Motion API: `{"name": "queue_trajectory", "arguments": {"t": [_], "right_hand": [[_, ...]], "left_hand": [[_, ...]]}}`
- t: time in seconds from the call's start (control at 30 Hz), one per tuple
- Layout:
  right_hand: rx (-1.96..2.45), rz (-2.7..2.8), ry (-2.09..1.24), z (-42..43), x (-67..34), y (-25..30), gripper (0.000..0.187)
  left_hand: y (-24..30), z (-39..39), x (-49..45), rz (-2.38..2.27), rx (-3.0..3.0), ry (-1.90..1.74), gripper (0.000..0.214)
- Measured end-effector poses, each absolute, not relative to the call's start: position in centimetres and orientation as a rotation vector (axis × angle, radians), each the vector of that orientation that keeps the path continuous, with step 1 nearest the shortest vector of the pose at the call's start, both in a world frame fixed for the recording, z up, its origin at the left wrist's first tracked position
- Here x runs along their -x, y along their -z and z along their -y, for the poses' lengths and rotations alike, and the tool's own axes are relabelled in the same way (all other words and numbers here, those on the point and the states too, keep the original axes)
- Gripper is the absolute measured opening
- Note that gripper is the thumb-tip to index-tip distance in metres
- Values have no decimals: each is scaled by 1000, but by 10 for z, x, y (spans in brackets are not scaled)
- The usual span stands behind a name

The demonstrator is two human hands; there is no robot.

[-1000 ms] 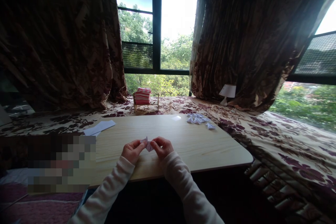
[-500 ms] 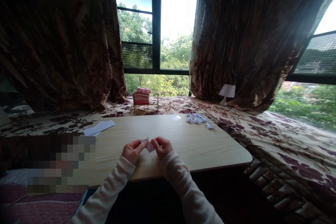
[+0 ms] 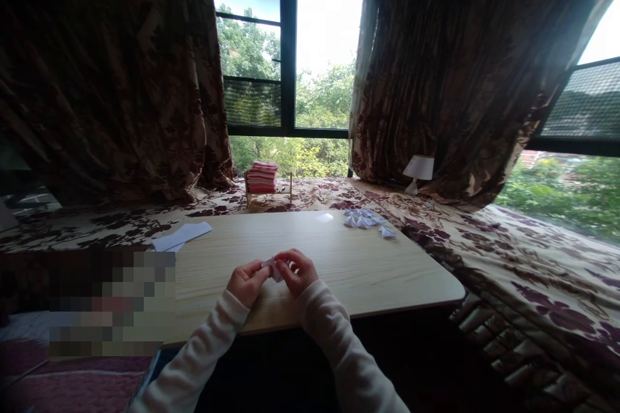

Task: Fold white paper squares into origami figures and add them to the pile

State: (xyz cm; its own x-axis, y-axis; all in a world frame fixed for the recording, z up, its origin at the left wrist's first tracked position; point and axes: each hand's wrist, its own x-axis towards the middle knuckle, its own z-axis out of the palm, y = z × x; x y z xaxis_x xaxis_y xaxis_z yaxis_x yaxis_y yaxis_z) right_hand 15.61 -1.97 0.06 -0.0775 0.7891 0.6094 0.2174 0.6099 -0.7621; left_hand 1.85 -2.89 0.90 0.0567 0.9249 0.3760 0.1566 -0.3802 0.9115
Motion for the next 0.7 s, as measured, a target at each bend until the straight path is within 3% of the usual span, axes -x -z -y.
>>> {"name": "queue_trajectory", "arguments": {"t": [0.7], "right_hand": [[841, 1660, -550, 14, -155, 6, 15]], "left_hand": [[-1, 24, -20, -1115, -1613, -1416, 27]]}}
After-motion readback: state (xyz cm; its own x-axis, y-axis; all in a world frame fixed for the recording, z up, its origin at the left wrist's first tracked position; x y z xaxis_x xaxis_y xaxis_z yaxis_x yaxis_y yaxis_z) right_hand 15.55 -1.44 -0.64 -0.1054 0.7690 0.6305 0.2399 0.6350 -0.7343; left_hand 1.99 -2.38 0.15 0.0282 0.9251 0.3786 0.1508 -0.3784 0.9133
